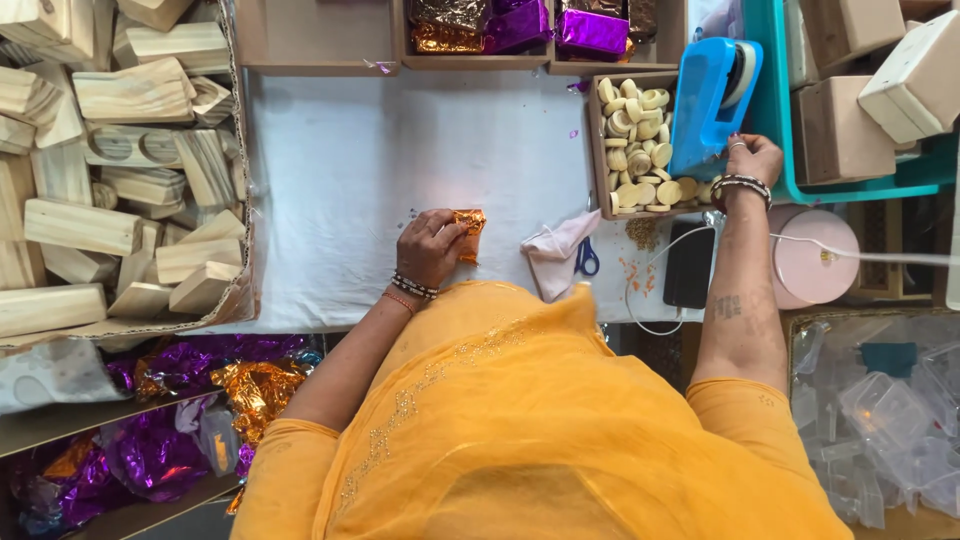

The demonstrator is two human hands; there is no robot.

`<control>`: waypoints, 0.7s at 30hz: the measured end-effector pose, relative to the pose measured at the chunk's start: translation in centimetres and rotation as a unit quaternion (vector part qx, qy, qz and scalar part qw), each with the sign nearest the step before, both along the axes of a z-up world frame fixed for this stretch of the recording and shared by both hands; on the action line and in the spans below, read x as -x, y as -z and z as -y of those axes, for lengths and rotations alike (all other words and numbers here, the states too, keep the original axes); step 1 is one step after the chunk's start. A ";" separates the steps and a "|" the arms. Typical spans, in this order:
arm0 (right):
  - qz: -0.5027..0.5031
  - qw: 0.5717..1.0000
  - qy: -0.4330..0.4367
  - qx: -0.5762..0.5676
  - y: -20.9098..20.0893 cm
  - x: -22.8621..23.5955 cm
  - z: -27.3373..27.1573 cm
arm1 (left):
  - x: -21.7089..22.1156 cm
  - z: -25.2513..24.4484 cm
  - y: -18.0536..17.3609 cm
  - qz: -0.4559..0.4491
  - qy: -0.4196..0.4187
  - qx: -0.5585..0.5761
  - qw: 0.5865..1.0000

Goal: Wrapping wooden blocks in decorative foil and paper.

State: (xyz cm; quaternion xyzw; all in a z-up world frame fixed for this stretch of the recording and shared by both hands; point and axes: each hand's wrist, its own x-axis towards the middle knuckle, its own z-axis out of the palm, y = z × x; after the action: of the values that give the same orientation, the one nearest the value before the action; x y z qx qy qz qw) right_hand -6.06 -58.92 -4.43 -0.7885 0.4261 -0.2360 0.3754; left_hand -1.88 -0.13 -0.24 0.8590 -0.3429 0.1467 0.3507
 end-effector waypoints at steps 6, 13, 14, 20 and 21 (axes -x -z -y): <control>0.067 0.976 0.055 -0.199 -4.4 0.0 -2.8 | -0.2 0.1 0.5 0.000 -0.001 -0.005 1.000; 0.146 0.953 0.032 -0.264 -2.8 1.0 -1.8 | -0.6 0.1 0.6 -0.003 -0.003 -0.006 1.000; 0.163 0.950 0.032 -0.264 -2.7 1.2 -2.1 | -0.6 0.1 0.6 -0.002 -0.001 -0.002 1.000; 0.210 0.947 0.040 -0.238 -1.9 2.1 -2.9 | -0.8 0.2 0.5 -0.002 -0.006 0.001 1.000; 0.210 0.952 0.040 -0.220 -1.9 2.2 -3.1 | -0.8 0.2 0.5 0.001 -0.006 0.000 1.000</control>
State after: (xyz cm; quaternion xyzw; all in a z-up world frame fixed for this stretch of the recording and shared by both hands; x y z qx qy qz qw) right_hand -8.26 -55.85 -2.58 -0.6013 0.4100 -0.3120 0.6107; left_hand -1.10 -0.28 -0.77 0.8610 -0.3380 0.1493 0.3495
